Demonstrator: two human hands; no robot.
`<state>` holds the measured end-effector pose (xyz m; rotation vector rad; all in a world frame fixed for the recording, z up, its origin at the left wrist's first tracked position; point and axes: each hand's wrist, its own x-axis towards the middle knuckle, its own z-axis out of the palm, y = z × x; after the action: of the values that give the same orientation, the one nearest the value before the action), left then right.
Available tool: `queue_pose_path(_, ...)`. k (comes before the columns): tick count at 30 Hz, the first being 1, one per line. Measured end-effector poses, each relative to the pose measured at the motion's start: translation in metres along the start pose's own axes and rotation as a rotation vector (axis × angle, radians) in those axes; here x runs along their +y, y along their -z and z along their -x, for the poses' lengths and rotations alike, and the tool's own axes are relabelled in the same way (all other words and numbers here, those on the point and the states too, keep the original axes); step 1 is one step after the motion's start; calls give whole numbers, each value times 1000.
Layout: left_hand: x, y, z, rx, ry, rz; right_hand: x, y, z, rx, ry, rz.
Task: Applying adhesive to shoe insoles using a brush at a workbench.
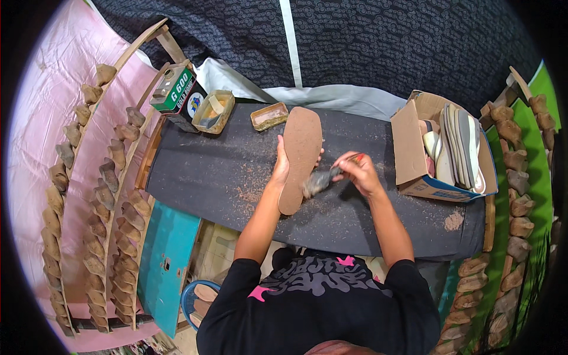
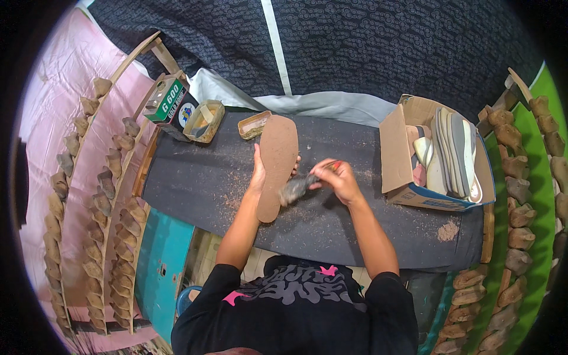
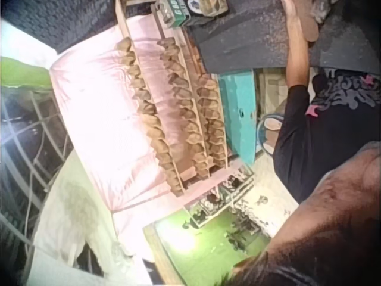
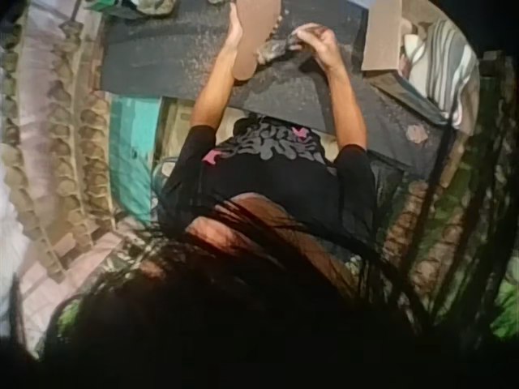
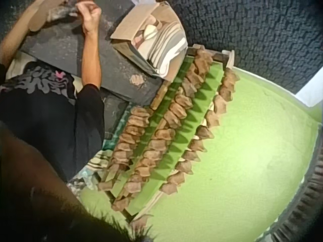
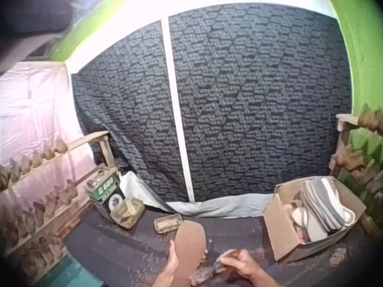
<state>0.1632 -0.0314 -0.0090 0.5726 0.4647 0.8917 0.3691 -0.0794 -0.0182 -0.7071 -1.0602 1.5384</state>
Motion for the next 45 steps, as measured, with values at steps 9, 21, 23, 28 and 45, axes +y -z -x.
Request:
queue_pose_path(9,-1,8,0,-43,-84,-105,-4,-16,-17,195,202,-148)
queue_pose_path(21,6,6,-1,48,-136,-27,3,-21,-8,-18,-14,21)
queue_pose_path(23,13,13,-6,-140,-65,-70,1,-22,-6,-167,-57,170)
queue_pose_path(28,12,-1,-16,2,-97,-106,-3,-8,-25,332,298,-234)
queue_pose_path(45,42,36,-39,-169,-20,16,17,-62,-22,-25,-37,120)
